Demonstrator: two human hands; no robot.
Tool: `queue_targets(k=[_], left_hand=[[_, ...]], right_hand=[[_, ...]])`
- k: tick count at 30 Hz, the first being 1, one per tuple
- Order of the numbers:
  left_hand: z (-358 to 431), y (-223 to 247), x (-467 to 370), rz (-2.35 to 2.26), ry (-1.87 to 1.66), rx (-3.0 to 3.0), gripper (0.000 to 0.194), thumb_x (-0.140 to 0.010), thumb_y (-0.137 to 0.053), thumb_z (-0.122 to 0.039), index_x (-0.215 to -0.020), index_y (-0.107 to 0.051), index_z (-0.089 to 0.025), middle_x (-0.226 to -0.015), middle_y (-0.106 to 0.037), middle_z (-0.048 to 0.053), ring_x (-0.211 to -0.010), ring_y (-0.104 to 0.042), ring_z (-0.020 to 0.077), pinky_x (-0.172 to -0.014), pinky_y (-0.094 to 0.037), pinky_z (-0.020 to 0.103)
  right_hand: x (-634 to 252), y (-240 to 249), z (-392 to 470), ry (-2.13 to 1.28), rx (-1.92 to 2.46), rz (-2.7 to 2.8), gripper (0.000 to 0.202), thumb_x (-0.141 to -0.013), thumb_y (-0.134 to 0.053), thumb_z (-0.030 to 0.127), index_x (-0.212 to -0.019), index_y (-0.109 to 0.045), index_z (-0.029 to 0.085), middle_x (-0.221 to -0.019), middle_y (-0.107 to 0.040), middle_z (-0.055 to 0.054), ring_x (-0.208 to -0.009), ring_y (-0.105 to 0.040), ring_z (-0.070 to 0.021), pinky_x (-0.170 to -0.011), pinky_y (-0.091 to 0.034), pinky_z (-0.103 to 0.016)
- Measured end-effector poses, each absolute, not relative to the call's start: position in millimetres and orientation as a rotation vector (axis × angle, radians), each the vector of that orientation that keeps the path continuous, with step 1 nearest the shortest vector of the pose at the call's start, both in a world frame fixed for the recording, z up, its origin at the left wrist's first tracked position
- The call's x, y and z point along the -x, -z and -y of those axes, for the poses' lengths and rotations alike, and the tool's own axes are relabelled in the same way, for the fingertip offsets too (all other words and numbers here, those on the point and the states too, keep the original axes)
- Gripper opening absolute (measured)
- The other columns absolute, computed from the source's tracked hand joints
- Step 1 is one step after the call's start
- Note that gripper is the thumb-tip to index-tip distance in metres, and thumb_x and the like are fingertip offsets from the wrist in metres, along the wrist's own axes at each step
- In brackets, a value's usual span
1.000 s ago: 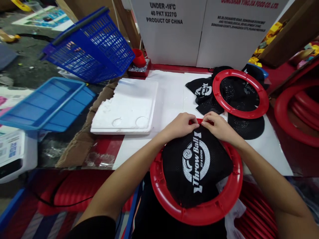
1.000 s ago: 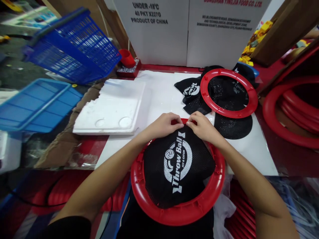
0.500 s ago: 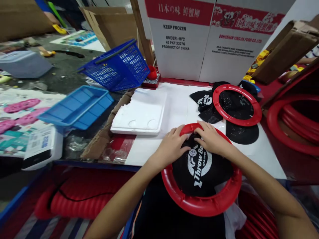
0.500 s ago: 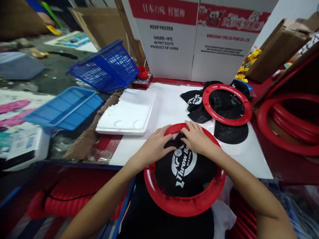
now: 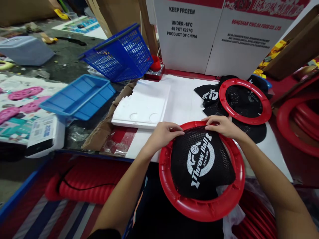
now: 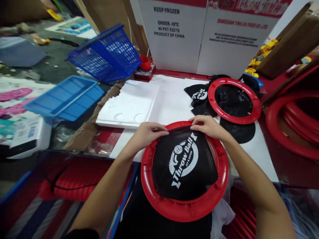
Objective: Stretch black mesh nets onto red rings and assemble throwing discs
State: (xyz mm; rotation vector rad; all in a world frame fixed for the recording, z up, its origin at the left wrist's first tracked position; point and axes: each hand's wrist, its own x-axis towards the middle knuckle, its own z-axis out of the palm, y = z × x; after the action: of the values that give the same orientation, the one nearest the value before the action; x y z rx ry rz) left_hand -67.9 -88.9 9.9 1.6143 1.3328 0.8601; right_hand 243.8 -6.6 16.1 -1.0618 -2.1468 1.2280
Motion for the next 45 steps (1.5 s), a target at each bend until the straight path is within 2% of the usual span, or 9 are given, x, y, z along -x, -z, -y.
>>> queue_targets(k=[6, 12, 22, 27, 30, 33, 38, 42, 45], left_hand=[[75.2, -21.6, 75.7, -1.311, -0.713, -1.612, 0.018, -0.088, -0.076, -0.029, -0.102, -0.084, -0.02, -0.103, -0.085, 0.006, -0.094, -0.079, 0.0204, -0.09, -0.062, 0.035], [80.2, -19.9, 74.4, -1.38, -0.705, -1.706, 0.014, -0.092, -0.072, -0.03, -0.097, -0.084, -0.023, -0.1, -0.084, 0.005, -0.095, -0.077, 0.0199, -0.091, -0.06, 0.035], [87.0, -18.2, 68.3, -1.489, -0.625, -1.929, 0.018, -0.098, -0.065, -0.028, -0.099, -0.083, -0.027, -0.1, -0.083, 0.003, -0.091, -0.074, 0.0211, -0.087, -0.057, 0.037], [90.4, -32.2, 50.9, -1.375, -0.602, -2.127, 0.021, -0.105, -0.061, -0.033, -0.111, -0.078, -0.024, -0.109, -0.078, 0.006, -0.103, -0.07, 0.0226, -0.096, -0.055, 0.038], [88.7, -32.0, 29.6, -1.35, -0.497, -2.337, 0.02, -0.105, -0.061, -0.028, -0.117, -0.075, -0.019, -0.116, -0.072, 0.011, -0.111, -0.066, 0.0269, -0.099, -0.053, 0.042], [82.4, -27.2, 16.8, -1.354, -0.489, -2.298, 0.016, -0.104, -0.057, -0.02, -0.109, -0.073, -0.018, -0.112, -0.07, 0.01, -0.102, -0.067, 0.0244, -0.092, -0.054, 0.039], [73.0, -28.6, 21.6, -1.321, -0.705, -1.998, 0.007, -0.099, -0.067, -0.022, -0.101, -0.073, -0.02, -0.097, -0.078, 0.003, -0.089, -0.07, 0.0187, -0.084, -0.052, 0.032], [69.5, -32.9, 30.1, -1.341, -0.718, -1.913, 0.011, -0.098, -0.069, -0.024, -0.103, -0.078, -0.02, -0.1, -0.081, 0.003, -0.091, -0.072, 0.0192, -0.085, -0.053, 0.032], [66.7, -35.9, 35.2, -1.297, -0.6, -1.99, 0.013, -0.099, -0.066, -0.021, -0.098, -0.08, -0.021, -0.098, -0.08, 0.002, -0.09, -0.072, 0.0186, -0.086, -0.052, 0.032]], right_hand=[[-247.5, -17.9, 6.8, -1.332, 1.053, 2.153, 0.024, -0.096, -0.069, 0.043, -0.095, -0.08, 0.021, -0.138, -0.074, -0.009, -0.119, -0.07, -0.0255, -0.108, -0.052, -0.045], [-249.3, -18.9, 0.3, -1.286, 1.036, 2.269, 0.023, -0.099, -0.063, 0.037, -0.091, -0.078, 0.022, -0.14, -0.072, -0.007, -0.123, -0.068, -0.0261, -0.113, -0.049, -0.047], [-239.4, -18.8, 3.7, -0.858, 0.924, 2.556, 0.023, -0.098, -0.055, 0.023, -0.091, -0.077, 0.026, -0.117, -0.076, -0.009, -0.112, -0.067, -0.0295, -0.107, -0.053, -0.053], [-241.4, -23.4, 18.4, -0.858, 0.937, 2.428, 0.022, -0.106, -0.054, 0.03, -0.108, -0.076, 0.026, -0.137, -0.071, -0.008, -0.128, -0.066, -0.0274, -0.114, -0.05, -0.05], [-229.6, -23.1, 27.8, -0.773, 0.948, 2.427, 0.021, -0.104, -0.06, 0.033, -0.117, -0.075, 0.027, -0.145, -0.067, -0.009, -0.136, -0.061, -0.0304, -0.118, -0.047, -0.052], [-216.5, -18.0, 31.7, -0.695, 1.012, 2.465, 0.019, -0.103, -0.059, 0.028, -0.106, -0.078, 0.025, -0.137, -0.072, -0.011, -0.126, -0.064, -0.0324, -0.112, -0.049, -0.055], [-216.3, -15.7, 29.9, -0.837, 1.027, 2.339, 0.015, -0.101, -0.063, 0.027, -0.094, -0.076, 0.025, -0.127, -0.076, -0.007, -0.119, -0.07, -0.0276, -0.108, -0.052, -0.049], [-222.5, -20.1, 30.9, -0.942, 1.073, 2.264, 0.012, -0.098, -0.068, 0.029, -0.091, -0.075, 0.024, -0.13, -0.075, -0.009, -0.12, -0.071, -0.0276, -0.108, -0.053, -0.048], [-222.8, -22.1, 32.3, -1.023, 1.07, 2.248, 0.012, -0.098, -0.066, 0.026, -0.088, -0.072, 0.023, -0.13, -0.074, -0.008, -0.121, -0.069, -0.0268, -0.109, -0.051, -0.047]])
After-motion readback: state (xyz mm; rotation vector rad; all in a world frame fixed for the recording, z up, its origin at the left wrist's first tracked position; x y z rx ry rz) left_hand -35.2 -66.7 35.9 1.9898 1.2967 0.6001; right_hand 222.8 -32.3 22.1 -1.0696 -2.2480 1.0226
